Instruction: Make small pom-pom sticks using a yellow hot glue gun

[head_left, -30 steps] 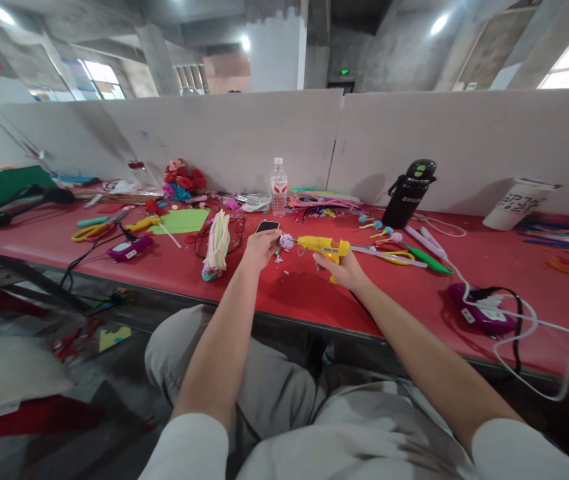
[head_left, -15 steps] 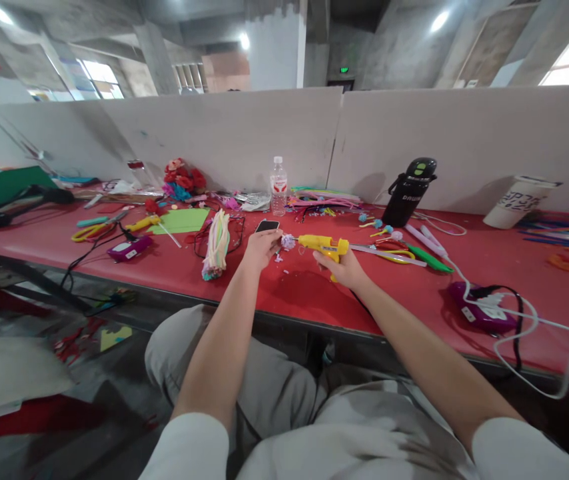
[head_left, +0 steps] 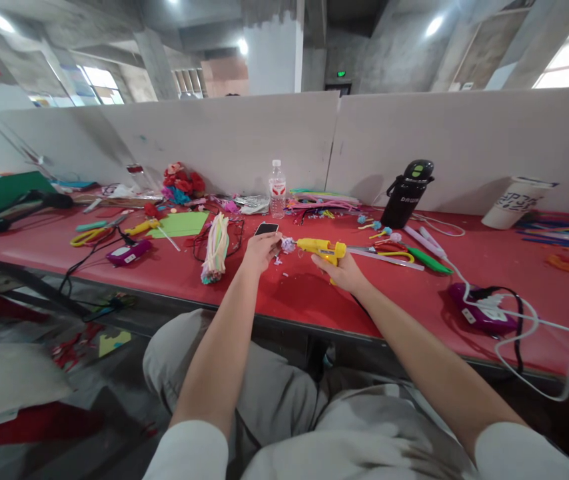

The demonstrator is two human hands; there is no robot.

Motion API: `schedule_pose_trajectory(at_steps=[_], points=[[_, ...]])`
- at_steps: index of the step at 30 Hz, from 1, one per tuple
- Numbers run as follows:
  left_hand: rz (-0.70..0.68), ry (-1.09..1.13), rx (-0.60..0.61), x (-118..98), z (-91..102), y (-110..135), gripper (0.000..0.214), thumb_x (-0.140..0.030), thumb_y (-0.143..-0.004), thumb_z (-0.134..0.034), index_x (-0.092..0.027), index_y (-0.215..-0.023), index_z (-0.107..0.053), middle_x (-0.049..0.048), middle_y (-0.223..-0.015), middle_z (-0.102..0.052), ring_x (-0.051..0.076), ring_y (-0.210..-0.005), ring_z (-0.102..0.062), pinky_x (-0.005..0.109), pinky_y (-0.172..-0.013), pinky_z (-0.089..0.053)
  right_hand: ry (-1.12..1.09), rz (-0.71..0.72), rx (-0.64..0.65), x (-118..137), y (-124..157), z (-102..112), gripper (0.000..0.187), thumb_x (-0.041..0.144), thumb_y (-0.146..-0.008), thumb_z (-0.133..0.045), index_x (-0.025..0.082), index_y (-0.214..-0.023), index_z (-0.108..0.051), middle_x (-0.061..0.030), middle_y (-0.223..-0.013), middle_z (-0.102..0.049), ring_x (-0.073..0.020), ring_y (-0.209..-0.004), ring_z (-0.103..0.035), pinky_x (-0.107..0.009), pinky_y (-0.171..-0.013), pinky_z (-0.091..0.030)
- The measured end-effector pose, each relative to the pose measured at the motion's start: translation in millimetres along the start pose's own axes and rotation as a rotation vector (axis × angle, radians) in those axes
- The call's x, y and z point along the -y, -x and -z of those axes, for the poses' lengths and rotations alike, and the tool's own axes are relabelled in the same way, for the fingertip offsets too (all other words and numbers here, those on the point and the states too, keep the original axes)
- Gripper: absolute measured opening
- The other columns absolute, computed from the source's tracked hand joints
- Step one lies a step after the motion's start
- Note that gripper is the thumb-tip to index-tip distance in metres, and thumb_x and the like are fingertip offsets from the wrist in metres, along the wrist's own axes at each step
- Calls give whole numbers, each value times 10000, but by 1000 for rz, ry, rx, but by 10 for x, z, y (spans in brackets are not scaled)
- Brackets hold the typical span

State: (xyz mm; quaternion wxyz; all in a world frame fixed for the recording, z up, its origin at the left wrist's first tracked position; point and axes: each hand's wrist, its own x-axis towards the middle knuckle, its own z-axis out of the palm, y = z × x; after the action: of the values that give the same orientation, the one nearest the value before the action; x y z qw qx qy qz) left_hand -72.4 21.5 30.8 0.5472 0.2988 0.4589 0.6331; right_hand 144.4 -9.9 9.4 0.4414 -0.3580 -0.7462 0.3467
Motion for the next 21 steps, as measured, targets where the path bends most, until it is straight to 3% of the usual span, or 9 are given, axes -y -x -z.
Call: schedule_pose_trajectory(at_steps=[6, 10, 21], points=[[-5, 3, 10, 19, 9, -16, 118, -73, -657, -768, -96, -742, -689, 30, -665, -663, 80, -575, -595, 205, -604, -490, -33, 27, 25, 21, 1, -4, 422, 505, -868, -576, 194, -1140, -663, -54, -945, -707, -220, -874, -644, -331, -774, -509], [-11, -1, 22, 24, 16, -19, 135, -78, -640, -784, -102, -733, -689, 22, -646, -652, 75, -552, -578, 215, -622, -499, -52, 40, 17, 2, -5, -18, 458, 509, -866, -581, 222, -1216, -646, -53, -1148, -698, -255, -1063, -638, -385, -929, -500], [-2, -2, -2, 20, 4, -3, 105, -52, -662, -749, -88, -743, -693, 55, -698, -685, 98, -608, -621, 223, -646, -513, -53, 7, 13, -42, 9, -22, 421, 510, -851, -604, 229, -1157, -673, -49, -1069, -724, -266, -1038, -654, -406, -895, -530]])
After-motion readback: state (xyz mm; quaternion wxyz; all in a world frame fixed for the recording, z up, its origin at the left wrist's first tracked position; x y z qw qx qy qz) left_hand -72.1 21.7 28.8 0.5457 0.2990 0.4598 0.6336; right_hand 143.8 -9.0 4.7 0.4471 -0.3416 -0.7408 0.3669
